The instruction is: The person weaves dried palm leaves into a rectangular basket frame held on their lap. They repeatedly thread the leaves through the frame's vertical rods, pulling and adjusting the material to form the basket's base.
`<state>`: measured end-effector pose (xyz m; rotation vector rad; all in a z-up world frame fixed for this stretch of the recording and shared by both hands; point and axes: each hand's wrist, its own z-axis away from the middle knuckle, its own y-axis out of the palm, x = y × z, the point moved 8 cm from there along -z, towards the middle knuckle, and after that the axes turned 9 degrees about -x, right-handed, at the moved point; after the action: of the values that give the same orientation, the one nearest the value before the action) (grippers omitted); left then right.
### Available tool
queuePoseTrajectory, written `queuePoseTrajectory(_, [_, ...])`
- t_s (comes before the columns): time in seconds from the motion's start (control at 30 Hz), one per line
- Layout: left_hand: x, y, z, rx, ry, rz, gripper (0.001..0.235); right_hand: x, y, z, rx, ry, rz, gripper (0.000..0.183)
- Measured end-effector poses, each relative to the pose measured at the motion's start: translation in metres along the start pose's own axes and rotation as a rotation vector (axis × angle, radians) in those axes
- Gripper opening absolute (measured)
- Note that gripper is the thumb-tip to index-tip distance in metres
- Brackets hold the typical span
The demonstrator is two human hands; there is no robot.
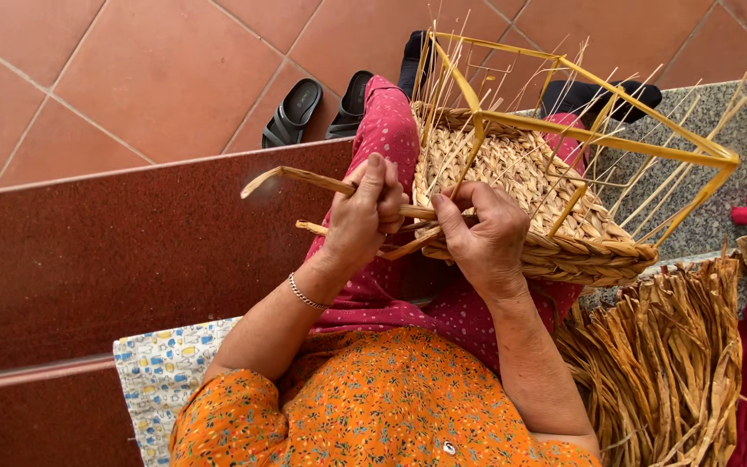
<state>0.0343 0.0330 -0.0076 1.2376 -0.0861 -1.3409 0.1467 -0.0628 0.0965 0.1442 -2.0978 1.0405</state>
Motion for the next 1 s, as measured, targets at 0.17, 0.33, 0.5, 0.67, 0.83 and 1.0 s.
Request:
queuePoseTrajectory(0.17, [-0.022, -0.007, 0.01, -0.044, 0.062, -0.06, 0.03, 0.018, -0.003, -0.003, 0.006, 0.003, 0.019, 0.01])
queuePoseTrajectory(0.33, [-0.061, -0.068, 0.005, -0.185, 0.172, -0.027, 0.025, 0.002, -0.061, 0.048, -0.228, -0.256, 0.039, 0.015])
queuePoseTrajectory(0.5, [-0.139, -0.177, 0.011, -0.266, 0.344, 0.095, 0.027, -0.154, -0.167, 0.15, -0.596, 0.295, 0.123, 0.009])
queuePoseTrajectory(0.67, [-0.189, -0.228, 0.016, -0.338, 0.753, -0.33, 0.016, -0.293, -0.212, 0.249, -0.204, 0.582, 0.715, 0.011])
queuePoseTrajectory(0.83, [-0.172, -0.12, 0.039, -0.366, 0.952, -0.781, 0.012, -0.327, -0.204, 0.293, -0.125, 0.596, 0.793, 0.021])
queuePoseTrajectory(1.0, [-0.124, 0.022, 0.071, -0.223, 0.987, -0.909, 0.005, -0.281, -0.214, 0.265, -0.26, 0.555, 0.699, 0.014])
